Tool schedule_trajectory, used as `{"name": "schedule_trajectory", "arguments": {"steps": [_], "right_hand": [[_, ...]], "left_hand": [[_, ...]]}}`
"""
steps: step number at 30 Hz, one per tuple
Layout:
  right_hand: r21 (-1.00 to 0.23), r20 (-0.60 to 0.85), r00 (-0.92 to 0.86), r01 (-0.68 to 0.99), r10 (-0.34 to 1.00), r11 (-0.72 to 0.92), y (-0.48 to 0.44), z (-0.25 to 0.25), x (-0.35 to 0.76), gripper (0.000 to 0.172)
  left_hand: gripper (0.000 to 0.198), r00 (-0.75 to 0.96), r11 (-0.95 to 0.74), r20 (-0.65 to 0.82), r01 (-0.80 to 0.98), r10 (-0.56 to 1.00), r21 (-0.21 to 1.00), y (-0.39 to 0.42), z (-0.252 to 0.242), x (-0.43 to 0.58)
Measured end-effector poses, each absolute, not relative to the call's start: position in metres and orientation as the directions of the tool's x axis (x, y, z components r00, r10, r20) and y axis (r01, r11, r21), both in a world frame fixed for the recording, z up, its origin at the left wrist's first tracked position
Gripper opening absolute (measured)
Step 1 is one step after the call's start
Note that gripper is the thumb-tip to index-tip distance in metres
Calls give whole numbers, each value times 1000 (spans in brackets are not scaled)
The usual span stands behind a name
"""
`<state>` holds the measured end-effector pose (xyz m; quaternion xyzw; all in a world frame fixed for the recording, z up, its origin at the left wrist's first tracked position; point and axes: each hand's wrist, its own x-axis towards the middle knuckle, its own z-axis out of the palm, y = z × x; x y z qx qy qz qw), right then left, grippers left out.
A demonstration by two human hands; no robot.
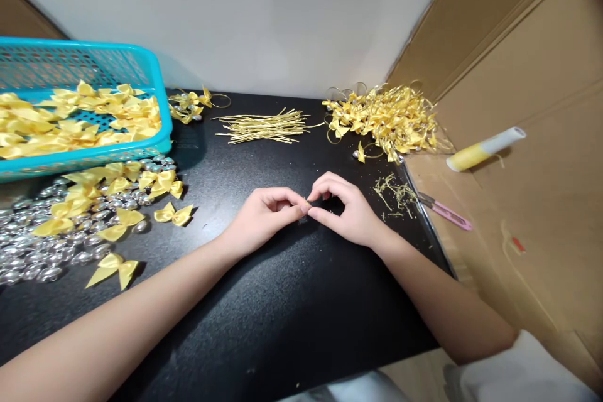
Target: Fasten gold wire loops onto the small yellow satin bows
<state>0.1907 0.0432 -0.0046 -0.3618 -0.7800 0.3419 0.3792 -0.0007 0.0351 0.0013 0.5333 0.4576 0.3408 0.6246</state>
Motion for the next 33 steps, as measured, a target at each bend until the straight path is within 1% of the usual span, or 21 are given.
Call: {"name": "schedule_trajectory", "arguments": {"steps": [8, 19, 24, 26, 30, 33], "right_hand": [[-805, 317, -461, 331, 829, 492, 44, -6, 191, 15], [-863, 242, -482, 290, 842, 414, 46, -4, 192, 16], [-848, 263, -476, 301, 839, 436, 47, -3, 194, 16], [-833, 288, -465, 310, 837, 459, 45, -3, 193, 13], [-793, 370, -348, 365, 862, 488, 39, -3, 190, 6], [-770, 381, -292, 425, 877, 476, 33, -3, 185, 1]], "left_hand": [[15, 358, 193, -212, 88, 909, 977, 36, 0, -1], [13, 383, 192, -224, 120, 896, 974, 37, 3, -2], [10, 390, 197, -231, 125, 891, 972, 38, 4, -2], [11, 388, 199, -232, 124, 892, 972, 38, 4, -2], [12, 364, 188, -209, 92, 908, 978, 38, 3, 0], [12, 335, 165, -183, 82, 924, 983, 36, 2, 2]]}}
